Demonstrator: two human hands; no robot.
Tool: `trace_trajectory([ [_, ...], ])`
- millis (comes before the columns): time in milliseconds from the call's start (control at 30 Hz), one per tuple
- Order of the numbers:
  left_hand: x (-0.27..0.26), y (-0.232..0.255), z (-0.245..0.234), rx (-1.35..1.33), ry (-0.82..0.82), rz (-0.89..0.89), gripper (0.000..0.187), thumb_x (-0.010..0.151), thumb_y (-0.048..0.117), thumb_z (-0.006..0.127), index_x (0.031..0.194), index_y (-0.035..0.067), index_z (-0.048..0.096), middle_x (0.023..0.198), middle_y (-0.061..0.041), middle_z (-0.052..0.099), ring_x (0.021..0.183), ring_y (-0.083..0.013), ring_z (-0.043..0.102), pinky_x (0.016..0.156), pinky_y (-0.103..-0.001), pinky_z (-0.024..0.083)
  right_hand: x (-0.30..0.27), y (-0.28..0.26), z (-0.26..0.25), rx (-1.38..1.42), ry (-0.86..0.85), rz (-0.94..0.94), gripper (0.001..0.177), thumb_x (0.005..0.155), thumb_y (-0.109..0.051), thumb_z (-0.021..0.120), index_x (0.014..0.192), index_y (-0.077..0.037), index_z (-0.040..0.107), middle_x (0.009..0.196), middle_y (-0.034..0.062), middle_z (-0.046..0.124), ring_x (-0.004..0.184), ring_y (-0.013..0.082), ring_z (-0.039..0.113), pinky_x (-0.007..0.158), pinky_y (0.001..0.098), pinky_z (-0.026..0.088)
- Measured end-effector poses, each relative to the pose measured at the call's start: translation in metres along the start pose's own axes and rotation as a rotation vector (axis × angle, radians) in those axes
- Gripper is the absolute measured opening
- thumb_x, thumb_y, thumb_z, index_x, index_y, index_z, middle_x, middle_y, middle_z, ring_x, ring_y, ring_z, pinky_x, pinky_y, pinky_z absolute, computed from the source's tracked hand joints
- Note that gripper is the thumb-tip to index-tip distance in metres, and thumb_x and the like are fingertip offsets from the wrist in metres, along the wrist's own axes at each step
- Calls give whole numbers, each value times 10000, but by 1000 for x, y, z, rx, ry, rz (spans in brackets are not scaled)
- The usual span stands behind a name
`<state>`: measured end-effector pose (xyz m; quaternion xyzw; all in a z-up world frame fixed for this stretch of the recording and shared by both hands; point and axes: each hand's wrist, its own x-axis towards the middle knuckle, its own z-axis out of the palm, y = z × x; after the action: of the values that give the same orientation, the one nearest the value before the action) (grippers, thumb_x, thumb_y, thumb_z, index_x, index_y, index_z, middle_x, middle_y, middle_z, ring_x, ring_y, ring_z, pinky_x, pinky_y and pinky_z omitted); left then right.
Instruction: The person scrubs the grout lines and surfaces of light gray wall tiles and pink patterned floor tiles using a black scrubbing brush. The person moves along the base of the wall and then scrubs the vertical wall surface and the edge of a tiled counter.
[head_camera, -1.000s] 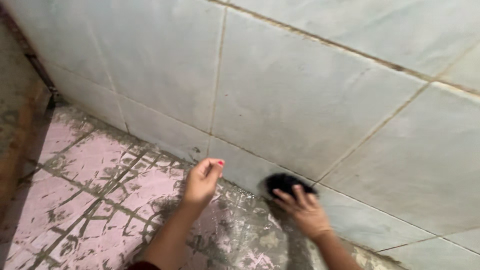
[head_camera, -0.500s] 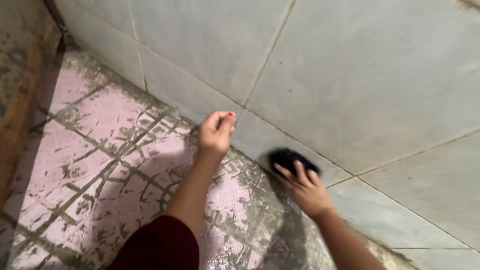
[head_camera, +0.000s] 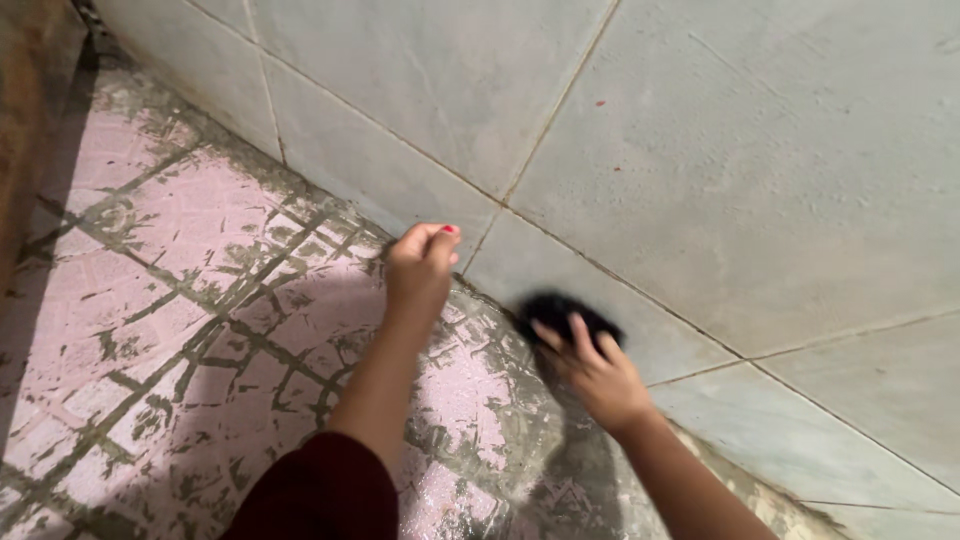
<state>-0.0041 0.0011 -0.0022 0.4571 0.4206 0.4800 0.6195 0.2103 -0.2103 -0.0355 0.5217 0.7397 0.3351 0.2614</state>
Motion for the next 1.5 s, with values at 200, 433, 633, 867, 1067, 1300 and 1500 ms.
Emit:
trace_trajectory([
  [200, 1, -6, -18, 101, -20, -106, 187, 953, 204, 630, 889, 34, 674, 787, -56, 695, 640, -141, 526, 555, -325, 425, -61, 57, -15, 50, 195, 213, 728, 871, -45, 575, 1474, -452, 533, 1658, -184, 270, 1471, 373, 173, 952, 485, 380],
  [433, -2, -29, -22, -40, 34, 57, 213, 971, 218, 634, 936, 24, 713, 785, -32, 675, 691, -89, 582, 622, -276, 480, 74, -1, -7, 27, 355, 252, 650, 927, -133, 572, 1542, -341, 546, 1704, -103, 270, 1508, 390, 166, 979, 454, 371],
  [633, 8, -15, -41, -1, 57, 44, 216, 965, 223, 622, 963, 22, 704, 833, -33, 713, 735, -89, 624, 667, -255, 506, -7, 27, -12, 139, -5, 138, 704, 823, -50, 554, 1415, -430, 570, 1625, -192, 279, 1463, 398, 136, 951, 504, 356],
  [867, 22, -13, -51, -207, 84, 46, 211, 972, 204, 605, 975, 14, 698, 917, -39, 732, 793, -104, 654, 737, -255, 528, 108, 44, -39, -81, 398, 399, 578, 976, -154, 572, 1490, -418, 583, 1691, -174, 322, 1519, 380, 130, 985, 515, 334],
  [1067, 28, 23, -79, -108, 131, -53, 230, 949, 210, 575, 1013, 28, 699, 992, -68, 751, 834, -122, 673, 717, -281, 535, 104, -3, -25, 80, -6, -10, 643, 844, -161, 599, 1447, -380, 556, 1665, -123, 298, 1496, 389, 109, 917, 432, 376],
  [1300, 38, 11, -94, -202, 183, 64, 235, 954, 197, 579, 999, -4, 692, 987, -90, 754, 848, -135, 673, 763, -284, 540, 146, 70, -70, -54, 345, 390, 645, 925, -92, 640, 1457, -455, 605, 1703, -167, 318, 1541, 389, 56, 999, 473, 271],
  [1500, 43, 29, -102, -90, 183, -21, 171, 953, 168, 575, 961, 38, 684, 867, -67, 709, 640, -121, 548, 556, -282, 433, 214, 2, -56, 207, 166, 180, 500, 890, -159, 624, 1350, -356, 628, 1668, -86, 293, 1471, 414, 168, 996, 544, 342],
])
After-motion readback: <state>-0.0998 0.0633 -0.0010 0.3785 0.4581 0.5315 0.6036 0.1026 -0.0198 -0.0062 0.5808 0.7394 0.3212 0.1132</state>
